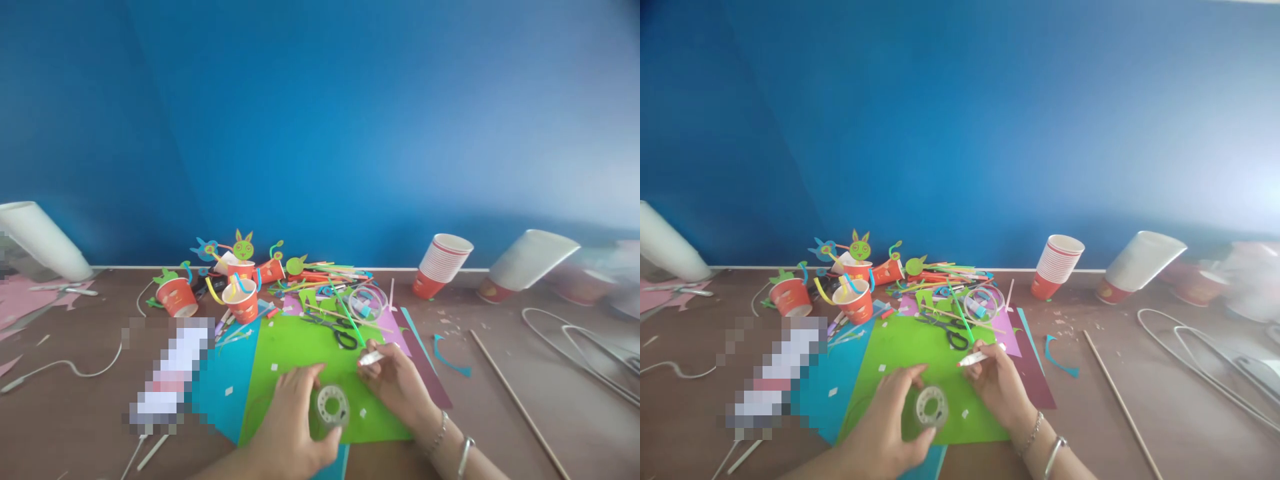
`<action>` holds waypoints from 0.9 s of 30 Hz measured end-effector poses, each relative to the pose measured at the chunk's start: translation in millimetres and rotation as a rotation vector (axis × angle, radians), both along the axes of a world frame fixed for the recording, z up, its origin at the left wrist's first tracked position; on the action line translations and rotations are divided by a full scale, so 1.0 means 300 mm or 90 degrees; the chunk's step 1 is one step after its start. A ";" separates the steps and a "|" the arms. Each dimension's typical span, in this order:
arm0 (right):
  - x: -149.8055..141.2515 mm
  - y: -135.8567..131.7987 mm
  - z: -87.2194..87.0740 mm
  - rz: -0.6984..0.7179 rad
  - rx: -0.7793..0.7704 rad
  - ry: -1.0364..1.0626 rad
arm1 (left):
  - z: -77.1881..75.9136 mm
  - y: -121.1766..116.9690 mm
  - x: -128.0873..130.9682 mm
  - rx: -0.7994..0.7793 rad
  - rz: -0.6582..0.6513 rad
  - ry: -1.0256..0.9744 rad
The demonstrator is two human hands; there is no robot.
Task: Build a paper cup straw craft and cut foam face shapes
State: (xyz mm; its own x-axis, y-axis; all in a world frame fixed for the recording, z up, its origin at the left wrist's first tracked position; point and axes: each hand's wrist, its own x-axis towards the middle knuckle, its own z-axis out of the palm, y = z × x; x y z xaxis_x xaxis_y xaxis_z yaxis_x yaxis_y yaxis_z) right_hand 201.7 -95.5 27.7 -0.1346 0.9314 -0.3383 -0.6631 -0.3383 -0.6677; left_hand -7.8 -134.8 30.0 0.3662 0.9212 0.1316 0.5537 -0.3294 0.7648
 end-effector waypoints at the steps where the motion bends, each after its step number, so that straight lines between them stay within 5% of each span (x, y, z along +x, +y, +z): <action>1: 0.003 0.002 -0.001 -0.001 -0.004 0.007 | -0.008 -0.001 0.015 0.009 -0.022 0.024; 6: -0.003 0.005 -0.009 -0.002 -0.016 0.013 | -0.032 0.009 0.030 -0.001 -0.104 0.116; 13: 0.000 0.003 -0.021 0.028 0.011 -0.019 | -0.030 -0.001 0.012 0.003 -0.101 0.130; 21: -0.018 -0.023 -0.028 0.069 0.111 -0.150 | -0.083 0.070 -0.027 0.038 0.097 -0.011; 27: -0.037 -0.043 -0.019 0.091 0.143 -0.323 | -0.085 0.110 -0.042 0.028 0.132 -0.080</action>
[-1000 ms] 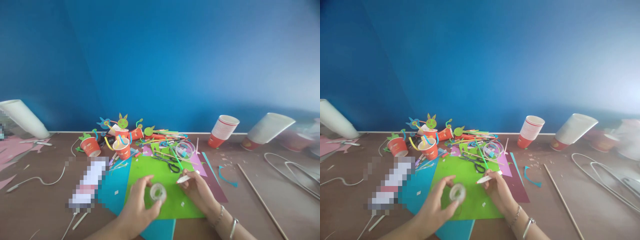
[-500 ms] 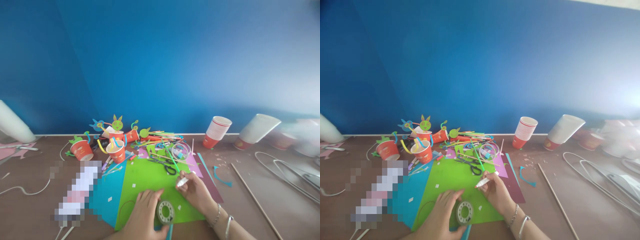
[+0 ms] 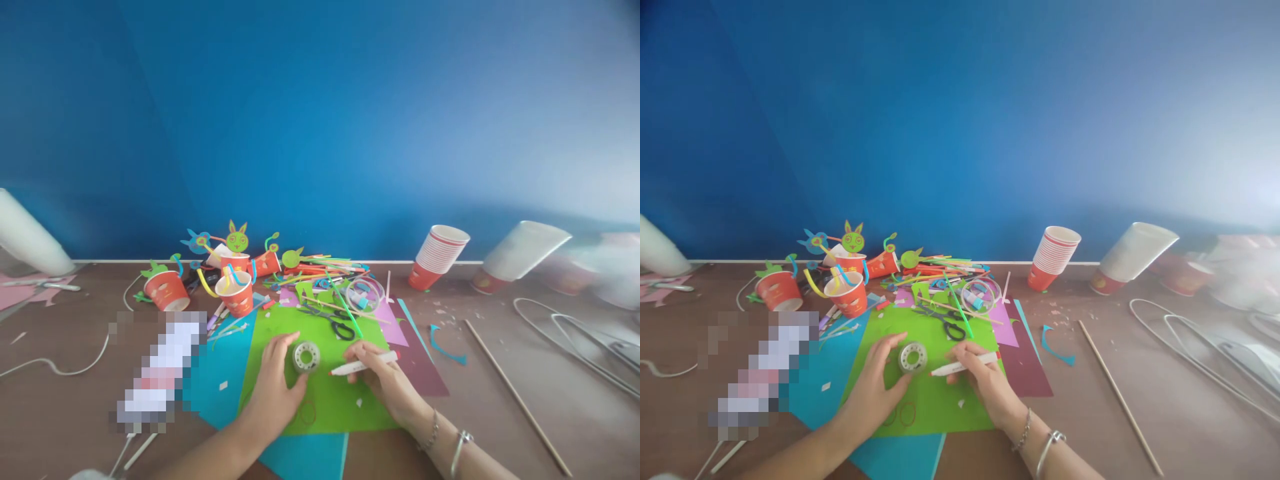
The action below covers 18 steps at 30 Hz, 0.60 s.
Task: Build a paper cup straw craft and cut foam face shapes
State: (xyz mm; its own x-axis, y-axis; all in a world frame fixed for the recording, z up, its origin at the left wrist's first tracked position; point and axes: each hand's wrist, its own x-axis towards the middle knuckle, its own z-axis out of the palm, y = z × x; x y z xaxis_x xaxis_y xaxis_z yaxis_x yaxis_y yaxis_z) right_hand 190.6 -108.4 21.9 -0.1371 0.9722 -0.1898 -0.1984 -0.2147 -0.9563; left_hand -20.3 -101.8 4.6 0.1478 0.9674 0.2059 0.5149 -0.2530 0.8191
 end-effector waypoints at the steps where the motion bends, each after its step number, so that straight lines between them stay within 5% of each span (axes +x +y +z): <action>1: -0.002 -0.003 0.005 0.004 0.013 -0.013 | 0.002 0.000 0.000 0.009 -0.007 -0.008; 8: -0.045 -0.070 0.037 0.093 0.044 -0.206 | 0.007 0.006 0.001 0.020 -0.068 0.029; 18: -0.023 -0.098 -0.029 0.133 0.136 -0.351 | 0.001 0.005 0.011 0.050 -0.043 0.061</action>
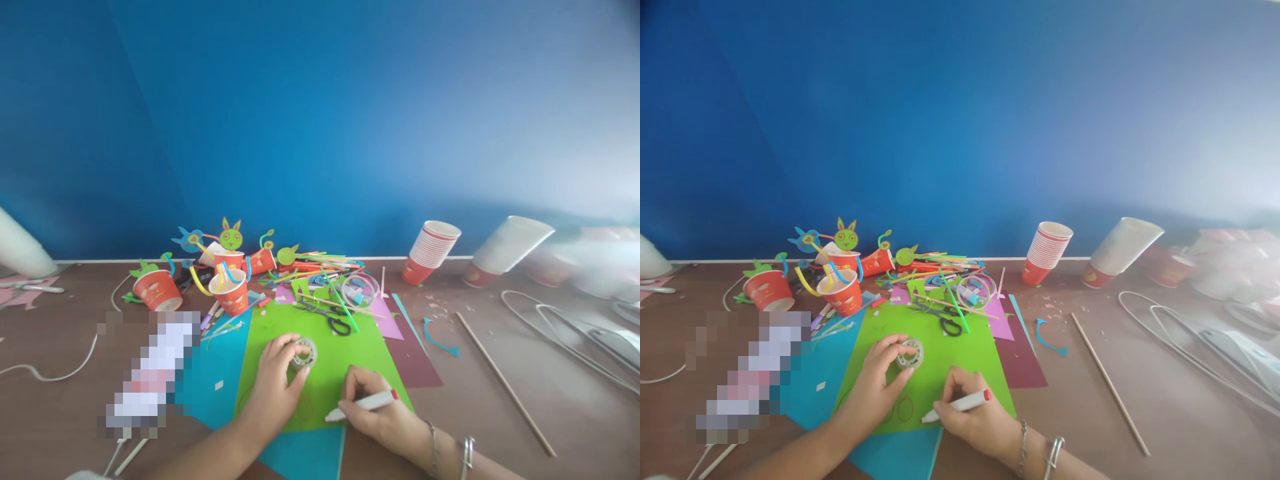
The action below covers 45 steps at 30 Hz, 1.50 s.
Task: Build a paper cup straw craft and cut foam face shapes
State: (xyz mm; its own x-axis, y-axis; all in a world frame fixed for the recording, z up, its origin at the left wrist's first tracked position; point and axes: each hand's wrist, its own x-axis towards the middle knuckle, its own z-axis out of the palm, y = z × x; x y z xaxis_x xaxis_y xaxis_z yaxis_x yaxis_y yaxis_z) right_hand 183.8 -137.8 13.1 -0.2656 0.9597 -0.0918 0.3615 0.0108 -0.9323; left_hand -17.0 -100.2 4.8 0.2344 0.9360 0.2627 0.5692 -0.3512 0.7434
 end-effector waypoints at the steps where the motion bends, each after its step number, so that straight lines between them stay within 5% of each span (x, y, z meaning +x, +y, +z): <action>1: 0.001 -0.002 -0.005 -0.009 0.008 -0.006 | -0.002 0.001 0.001 0.000 0.004 -0.001; 45: -0.026 -0.003 0.019 -0.005 -0.019 -0.065 | 0.004 -0.001 0.000 0.013 0.017 -0.004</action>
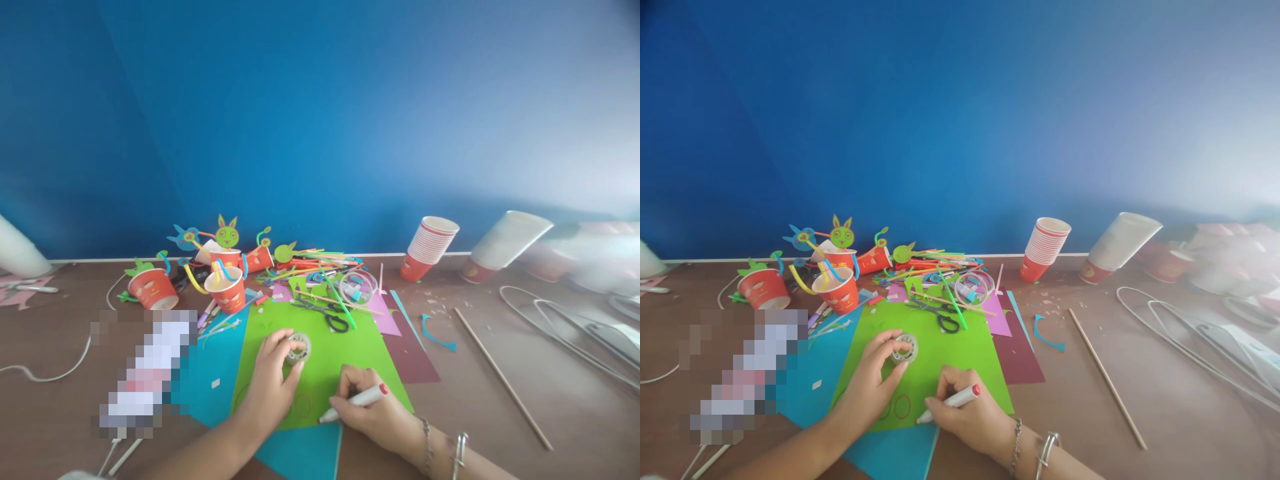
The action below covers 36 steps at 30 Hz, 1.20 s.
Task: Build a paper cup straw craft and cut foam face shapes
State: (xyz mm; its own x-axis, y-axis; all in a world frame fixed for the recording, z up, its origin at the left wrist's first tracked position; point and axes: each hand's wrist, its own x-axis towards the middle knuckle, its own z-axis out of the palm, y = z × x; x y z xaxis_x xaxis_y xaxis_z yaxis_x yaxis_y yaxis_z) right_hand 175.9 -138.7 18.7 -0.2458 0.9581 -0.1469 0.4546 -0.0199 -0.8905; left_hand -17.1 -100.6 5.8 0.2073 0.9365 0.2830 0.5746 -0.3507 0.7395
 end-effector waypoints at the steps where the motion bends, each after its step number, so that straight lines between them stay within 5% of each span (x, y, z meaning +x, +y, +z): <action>1: -0.001 0.000 0.001 -0.002 -0.003 0.001 | 0.000 0.000 0.000 0.000 -0.001 0.000; 36: -0.007 0.005 -0.007 -0.076 0.026 -0.004 | -0.011 0.002 -0.006 -0.010 -0.006 0.008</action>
